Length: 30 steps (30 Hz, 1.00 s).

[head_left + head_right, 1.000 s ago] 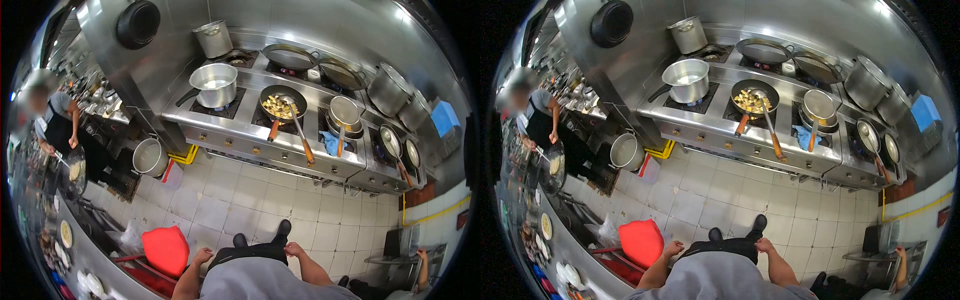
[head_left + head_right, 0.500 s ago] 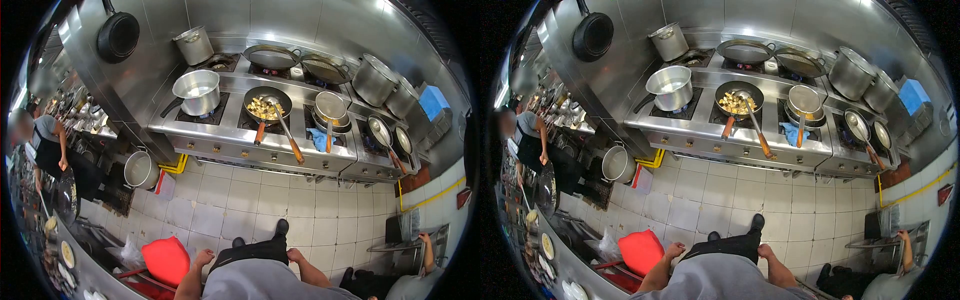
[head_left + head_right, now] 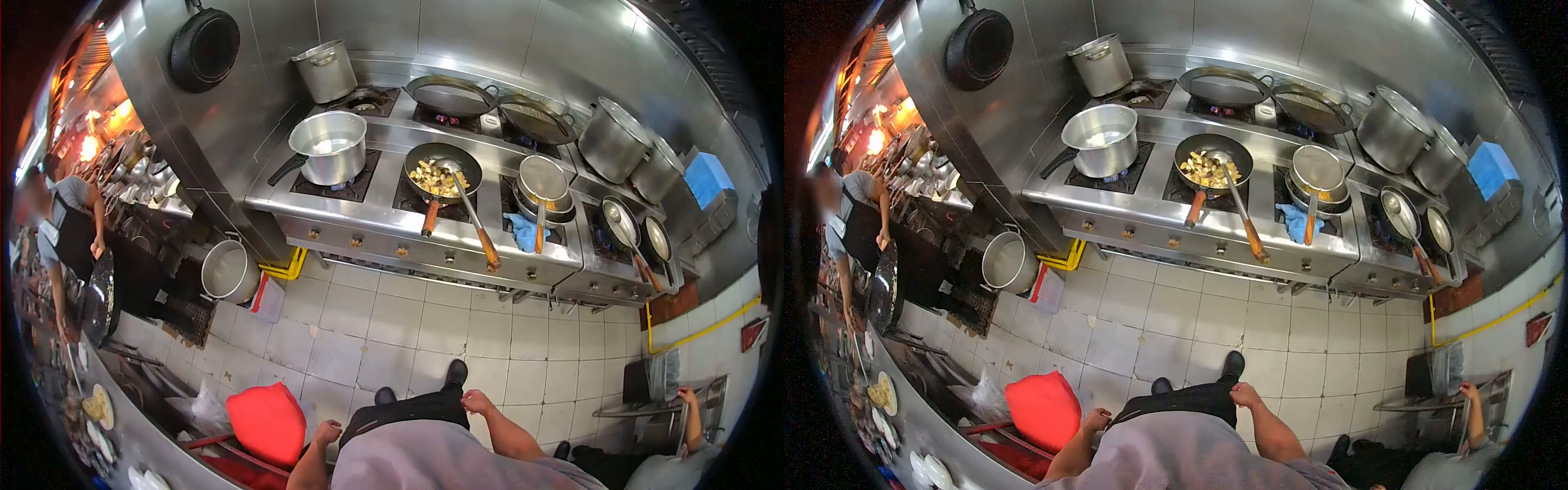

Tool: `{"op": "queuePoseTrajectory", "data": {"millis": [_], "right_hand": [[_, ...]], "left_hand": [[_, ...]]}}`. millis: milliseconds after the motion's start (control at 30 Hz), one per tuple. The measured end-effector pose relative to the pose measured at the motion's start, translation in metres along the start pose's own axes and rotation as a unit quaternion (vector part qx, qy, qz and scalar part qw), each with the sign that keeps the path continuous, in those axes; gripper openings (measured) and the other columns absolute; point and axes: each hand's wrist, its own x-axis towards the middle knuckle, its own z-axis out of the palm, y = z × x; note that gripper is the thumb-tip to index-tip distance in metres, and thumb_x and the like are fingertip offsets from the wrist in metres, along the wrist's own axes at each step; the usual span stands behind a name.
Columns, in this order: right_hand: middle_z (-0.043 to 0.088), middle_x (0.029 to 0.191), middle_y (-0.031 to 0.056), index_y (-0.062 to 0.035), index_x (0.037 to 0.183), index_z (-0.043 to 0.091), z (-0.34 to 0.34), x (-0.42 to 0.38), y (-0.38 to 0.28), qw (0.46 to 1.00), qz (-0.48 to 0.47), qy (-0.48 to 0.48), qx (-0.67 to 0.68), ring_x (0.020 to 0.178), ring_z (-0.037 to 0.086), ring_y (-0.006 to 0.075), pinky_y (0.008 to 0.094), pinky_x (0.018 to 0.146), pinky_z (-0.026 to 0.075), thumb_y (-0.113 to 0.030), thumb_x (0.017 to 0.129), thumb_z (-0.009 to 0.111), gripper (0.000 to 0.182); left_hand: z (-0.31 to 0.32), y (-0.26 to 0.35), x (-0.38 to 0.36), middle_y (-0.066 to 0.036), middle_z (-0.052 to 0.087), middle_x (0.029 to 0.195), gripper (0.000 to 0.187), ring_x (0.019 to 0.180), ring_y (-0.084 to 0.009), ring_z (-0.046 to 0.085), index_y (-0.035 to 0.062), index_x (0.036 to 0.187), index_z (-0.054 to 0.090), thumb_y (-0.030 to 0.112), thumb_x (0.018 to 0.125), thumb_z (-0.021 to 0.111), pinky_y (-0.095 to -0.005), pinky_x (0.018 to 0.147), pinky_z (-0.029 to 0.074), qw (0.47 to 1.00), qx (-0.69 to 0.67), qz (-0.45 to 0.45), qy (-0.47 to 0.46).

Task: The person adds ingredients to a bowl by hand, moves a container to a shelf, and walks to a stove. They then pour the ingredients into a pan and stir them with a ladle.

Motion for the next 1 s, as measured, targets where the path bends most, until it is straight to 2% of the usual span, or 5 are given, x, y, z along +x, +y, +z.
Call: {"op": "queuePoseTrajectory", "data": {"millis": [233,600,733,867,1000], "right_hand": [[0.063,0.068,0.0088,0.0015,0.096,0.060,-0.002,-0.009,-0.009,1.000,-0.017,0.000,-0.004,0.057,0.060,0.0144,0.0284,0.046,0.050,-0.017,0.078,0.059,0.025],[0.065,0.075,0.0111,0.0031,0.098,0.060,0.000,-0.004,0.023,0.999,0.024,-0.021,0.000,0.059,0.061,0.0158,0.0288,0.047,0.050,-0.018,0.078,0.061,0.029],[0.065,0.076,0.0116,0.0038,0.098,0.060,-0.003,-0.015,0.010,0.999,0.032,-0.016,-0.021,0.061,0.062,0.0170,0.0283,0.048,0.051,-0.019,0.079,0.061,0.030],[0.065,0.076,0.0125,0.0049,0.098,0.061,0.000,-0.014,0.010,0.999,0.017,-0.013,-0.042,0.061,0.063,0.0184,0.0297,0.050,0.053,-0.018,0.078,0.059,0.030],[0.065,0.073,0.0128,0.0052,0.098,0.062,-0.001,-0.008,0.012,0.997,0.009,-0.017,-0.069,0.061,0.063,0.0185,0.0300,0.050,0.053,-0.017,0.078,0.058,0.030]], "left_hand": [[0.004,0.003,0.006,-0.012,0.066,0.076,0.032,0.064,-0.0167,0.062,0.0019,0.103,0.063,0.012,0.072,0.063,-0.0299,0.055,0.048,1.000,-0.008,-0.014,0.014],[0.023,-0.001,0.026,-0.018,0.067,0.085,0.038,0.078,-0.0234,0.065,-0.0001,0.102,0.064,0.014,0.067,0.065,-0.0319,0.071,0.050,1.000,-0.009,0.022,0.016],[0.020,0.005,0.013,-0.017,0.067,0.084,0.036,0.077,-0.0232,0.065,-0.0003,0.100,0.065,0.013,0.066,0.065,-0.0324,0.071,0.051,0.999,0.043,0.013,0.013],[0.020,-0.015,0.021,-0.014,0.067,0.078,0.033,0.070,-0.0204,0.064,-0.0005,0.097,0.065,0.013,0.067,0.065,-0.0308,0.064,0.051,0.999,-0.030,0.012,0.009],[0.013,0.003,0.008,-0.012,0.066,0.072,0.029,0.062,-0.0183,0.063,-0.0001,0.095,0.065,0.011,0.068,0.064,-0.0294,0.057,0.050,0.998,-0.055,0.004,0.017]]}}
